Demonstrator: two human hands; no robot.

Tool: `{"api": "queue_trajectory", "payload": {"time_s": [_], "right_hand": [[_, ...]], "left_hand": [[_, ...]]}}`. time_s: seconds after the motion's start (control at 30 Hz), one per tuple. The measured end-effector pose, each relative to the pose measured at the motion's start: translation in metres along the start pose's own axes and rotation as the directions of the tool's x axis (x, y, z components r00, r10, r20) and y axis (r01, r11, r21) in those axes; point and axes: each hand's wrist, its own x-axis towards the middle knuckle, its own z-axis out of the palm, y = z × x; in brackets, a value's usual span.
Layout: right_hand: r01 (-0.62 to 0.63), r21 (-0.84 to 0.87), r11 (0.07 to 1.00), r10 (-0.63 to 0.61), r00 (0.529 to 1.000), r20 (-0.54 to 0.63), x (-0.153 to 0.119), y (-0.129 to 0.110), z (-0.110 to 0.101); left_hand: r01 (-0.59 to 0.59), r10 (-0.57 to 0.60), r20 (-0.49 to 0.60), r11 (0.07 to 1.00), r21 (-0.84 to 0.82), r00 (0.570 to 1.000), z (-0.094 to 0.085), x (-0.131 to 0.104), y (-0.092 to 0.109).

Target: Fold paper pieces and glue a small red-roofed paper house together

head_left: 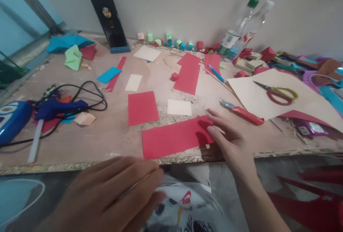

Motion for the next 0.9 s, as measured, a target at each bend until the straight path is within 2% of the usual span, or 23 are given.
{"api": "queue_trajectory", "payload": {"time_s": [0.07, 0.13, 0.27, 0.47, 0.6, 0.7, 0.9], "right_hand": [[-0.021, 0.023, 1.0, 0.021, 1.0, 0.003, -0.001, 0.002, -0.002], [-0.023, 0.034, 0.999, 0.023, 1.0, 0.004, -0.001, 0.004, -0.003], [0.004, 0.043, 0.999, -0.005, 1.0, 0.007, -0.002, 0.005, -0.005], [0.087, -0.069, 0.994, -0.087, 0.996, -0.001, -0.001, 0.0, -0.004], [0.096, -0.081, 0.992, -0.098, 0.995, -0.029, -0.001, 0.0, -0.004], [0.098, -0.051, 0.994, -0.101, 0.993, -0.054, -0.002, 0.001, -0.004], [0.014, 0.03, 0.999, -0.012, 0.997, -0.075, -0.005, -0.007, -0.002]], "left_hand": [[-0.067, 0.065, 0.05, 0.996, 0.054, 0.997, 0.015, 0.031, -0.008], [-0.074, 0.063, 0.097, 0.991, 0.112, 0.993, 0.034, 0.051, -0.014], [-0.068, 0.068, 0.005, 0.989, 0.128, 0.998, 0.059, 0.057, -0.023], [-0.091, 0.086, 0.039, 0.985, 0.148, 0.995, 0.055, 0.051, -0.026], [-0.016, 0.008, 0.076, 0.994, 0.105, 0.997, 0.051, 0.051, -0.024], [-0.012, 0.0, 0.131, 0.995, 0.094, 0.991, 0.05, 0.05, -0.024], [-0.001, -0.018, 0.183, 0.994, 0.105, 0.983, 0.053, 0.052, -0.025]]}}
